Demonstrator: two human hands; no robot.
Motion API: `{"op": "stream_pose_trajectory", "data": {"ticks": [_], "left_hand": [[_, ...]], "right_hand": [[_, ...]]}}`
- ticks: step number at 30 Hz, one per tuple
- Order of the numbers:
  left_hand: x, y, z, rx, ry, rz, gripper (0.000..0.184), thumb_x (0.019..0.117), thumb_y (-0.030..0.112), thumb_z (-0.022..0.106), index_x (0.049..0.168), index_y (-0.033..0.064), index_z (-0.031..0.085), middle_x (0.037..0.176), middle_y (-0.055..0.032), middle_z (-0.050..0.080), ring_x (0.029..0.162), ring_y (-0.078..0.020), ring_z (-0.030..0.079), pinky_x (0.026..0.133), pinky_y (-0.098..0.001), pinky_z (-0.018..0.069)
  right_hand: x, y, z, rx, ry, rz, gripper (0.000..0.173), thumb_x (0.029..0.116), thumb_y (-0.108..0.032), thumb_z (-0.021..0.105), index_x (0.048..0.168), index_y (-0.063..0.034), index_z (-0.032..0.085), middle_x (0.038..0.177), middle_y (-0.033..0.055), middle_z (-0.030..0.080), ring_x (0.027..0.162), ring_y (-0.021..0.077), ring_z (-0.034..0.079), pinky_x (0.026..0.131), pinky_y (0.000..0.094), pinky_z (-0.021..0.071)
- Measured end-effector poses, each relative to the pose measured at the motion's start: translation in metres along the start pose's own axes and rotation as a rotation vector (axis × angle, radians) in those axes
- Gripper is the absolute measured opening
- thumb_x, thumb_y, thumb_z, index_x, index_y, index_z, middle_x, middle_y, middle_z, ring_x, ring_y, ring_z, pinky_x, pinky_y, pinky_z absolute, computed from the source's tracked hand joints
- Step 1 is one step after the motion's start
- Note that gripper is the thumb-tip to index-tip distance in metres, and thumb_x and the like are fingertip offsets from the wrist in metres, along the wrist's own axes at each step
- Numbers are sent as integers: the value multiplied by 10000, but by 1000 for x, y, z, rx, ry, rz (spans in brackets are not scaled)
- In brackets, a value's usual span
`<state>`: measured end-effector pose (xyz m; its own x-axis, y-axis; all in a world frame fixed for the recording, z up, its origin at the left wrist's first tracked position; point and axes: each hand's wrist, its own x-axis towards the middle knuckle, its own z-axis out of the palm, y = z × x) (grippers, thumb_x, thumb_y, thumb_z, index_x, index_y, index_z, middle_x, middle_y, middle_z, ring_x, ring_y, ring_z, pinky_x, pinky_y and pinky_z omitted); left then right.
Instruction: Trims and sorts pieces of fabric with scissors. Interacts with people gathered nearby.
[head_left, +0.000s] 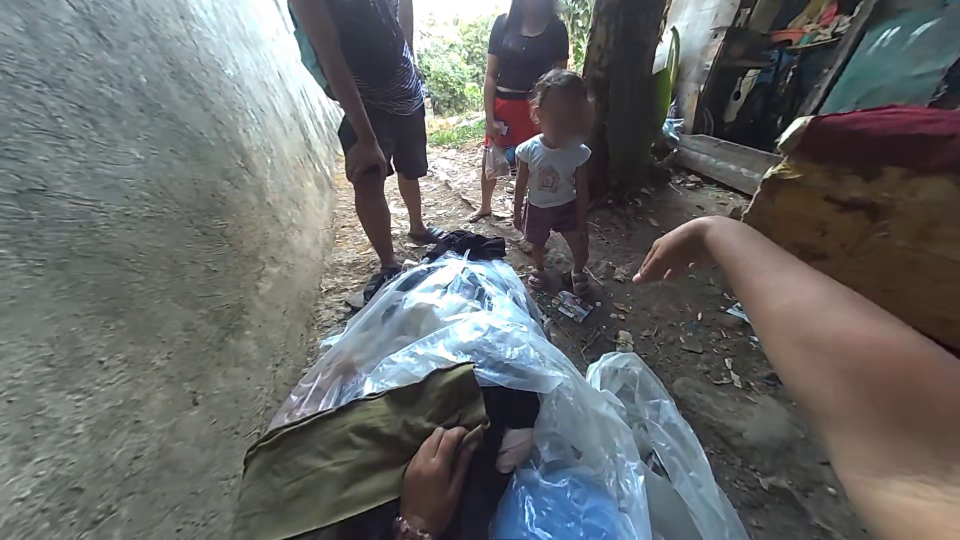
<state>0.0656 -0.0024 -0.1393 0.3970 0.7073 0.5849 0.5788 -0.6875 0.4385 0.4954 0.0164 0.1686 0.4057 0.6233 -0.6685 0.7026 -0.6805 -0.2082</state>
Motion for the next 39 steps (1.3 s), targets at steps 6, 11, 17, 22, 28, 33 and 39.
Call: {"op": "stream_pose_trajectory", "data": {"ticks": [6, 11, 17, 22, 28, 33, 39], "left_hand": [[1, 3, 0, 7, 13, -8, 360, 935, 347, 596, 948, 27, 758, 838, -161, 717, 773, -348, 725, 703, -489, 598], [1, 2, 1, 26, 19, -1, 352, 933, 346, 595, 940, 32, 756, 832, -152, 717, 767, -338, 725, 695, -476, 598], [2, 4, -1, 22, 1, -10, 345, 928, 335, 610, 949, 24, 758, 845, -167, 717, 779, -348, 726, 708, -492, 597], [2, 3, -2, 14, -7, -6, 340, 936, 330, 610, 948, 23, 756, 846, -168, 717, 782, -348, 725, 713, -485, 598], [5, 7, -11, -22, -92, -29, 283, 929, 251, 671, 983, -18, 737, 873, -211, 710, 815, -389, 721, 751, -524, 592], [3, 5, -9, -23, -104, -30, 286, 932, 248, 669, 992, -22, 739, 887, -221, 715, 832, -395, 723, 774, -522, 590], [1, 5, -10, -23, -99, -24, 291, 933, 260, 667, 983, -17, 739, 879, -209, 713, 826, -380, 721, 771, -508, 591]], "right_hand": [[-7, -7, 1, -47, -39, -3, 586, 1018, -358, 636, 1407, 69, 534, 1417, 253, 554, 1354, 365, 496, 1138, 491, 343], [-6, -5, 2, -25, -38, -14, 576, 1018, -338, 640, 1404, 76, 535, 1427, 256, 546, 1364, 375, 482, 1131, 502, 342], [4, 0, -2, -117, -36, -10, 585, 1000, -408, 655, 1399, 13, 577, 1411, 227, 568, 1344, 365, 496, 1119, 521, 341], [10, 2, -2, -64, -44, -132, 557, 1035, -287, 621, 1455, 57, 495, 1433, 230, 563, 1374, 336, 510, 1171, 491, 331], [-16, -14, 8, 212, -54, 86, 419, 1066, -376, 540, 1213, 7, 623, 939, 124, 669, 746, 171, 647, 737, 329, 553], [11, -4, 6, 89, -29, -3, 517, 1016, -405, 628, 1317, 15, 600, 1174, 172, 679, 1026, 225, 648, 933, 393, 488], [1, -16, 7, -3, -74, -20, 482, 1018, -370, 637, 1365, -37, 606, 1271, 176, 645, 1144, 276, 607, 1004, 455, 440]]}}
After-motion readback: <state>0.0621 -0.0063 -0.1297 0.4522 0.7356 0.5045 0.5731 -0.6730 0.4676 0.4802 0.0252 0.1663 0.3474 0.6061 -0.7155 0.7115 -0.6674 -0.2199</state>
